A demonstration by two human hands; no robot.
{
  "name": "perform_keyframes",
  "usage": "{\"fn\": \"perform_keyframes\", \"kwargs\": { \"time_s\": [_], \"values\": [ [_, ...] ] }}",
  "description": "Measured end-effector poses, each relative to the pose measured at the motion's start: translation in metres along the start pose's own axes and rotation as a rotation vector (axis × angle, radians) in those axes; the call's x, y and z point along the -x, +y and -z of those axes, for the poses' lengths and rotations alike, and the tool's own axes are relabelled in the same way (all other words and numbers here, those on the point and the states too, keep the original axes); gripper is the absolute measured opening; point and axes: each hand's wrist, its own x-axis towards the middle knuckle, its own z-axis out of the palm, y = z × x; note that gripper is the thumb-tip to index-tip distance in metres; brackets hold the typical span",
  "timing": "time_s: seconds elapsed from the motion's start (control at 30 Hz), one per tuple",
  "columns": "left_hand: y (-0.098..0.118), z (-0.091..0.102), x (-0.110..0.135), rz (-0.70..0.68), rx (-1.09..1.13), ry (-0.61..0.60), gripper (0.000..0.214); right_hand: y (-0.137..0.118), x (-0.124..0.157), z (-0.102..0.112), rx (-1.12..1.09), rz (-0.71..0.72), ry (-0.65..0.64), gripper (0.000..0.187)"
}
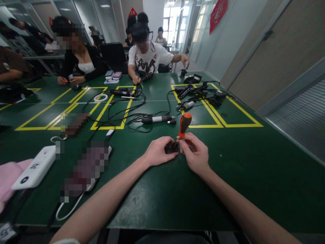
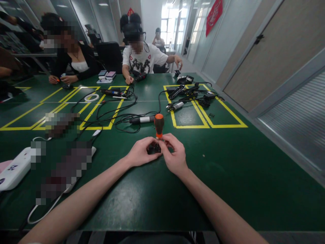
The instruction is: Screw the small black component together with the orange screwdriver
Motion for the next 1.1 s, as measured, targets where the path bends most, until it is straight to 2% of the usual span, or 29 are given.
{"fn": "perform_keyframes", "kwargs": {
  "time_s": [0.2,0.3,0.4,0.63,0.87,1.0,1.1],
  "values": [
    [0.003,0.001,0.0,0.011,0.009,-0.003,0.026,0.002,0.0,0.001,-0.067,-0.046,-0.016,0.013],
    [0.003,0.001,-0.001,0.008,-0.005,0.001,0.026,0.005,0.002,0.0,-0.064,-0.062,0.03,0.013],
    [0.003,0.001,-0.001,0.002,-0.006,0.008,0.024,0.006,0.002,-0.002,-0.053,-0.054,0.082,0.018],
    [0.004,0.001,0.0,-0.005,-0.015,0.009,0.024,0.01,0.004,-0.001,-0.07,-0.02,0.07,0.035],
    [0.005,0.002,-0.001,0.005,0.011,0.001,0.025,0.009,0.004,-0.002,-0.063,0.015,0.049,0.035],
    [0.004,0.003,-0.001,0.013,-0.008,-0.001,0.027,0.006,0.003,-0.002,-0.057,-0.012,0.08,0.031],
    [0.004,0.003,-0.001,0.012,-0.006,0.0,0.027,0.006,0.003,-0.001,-0.036,-0.014,0.052,0.027]
  ]
}}
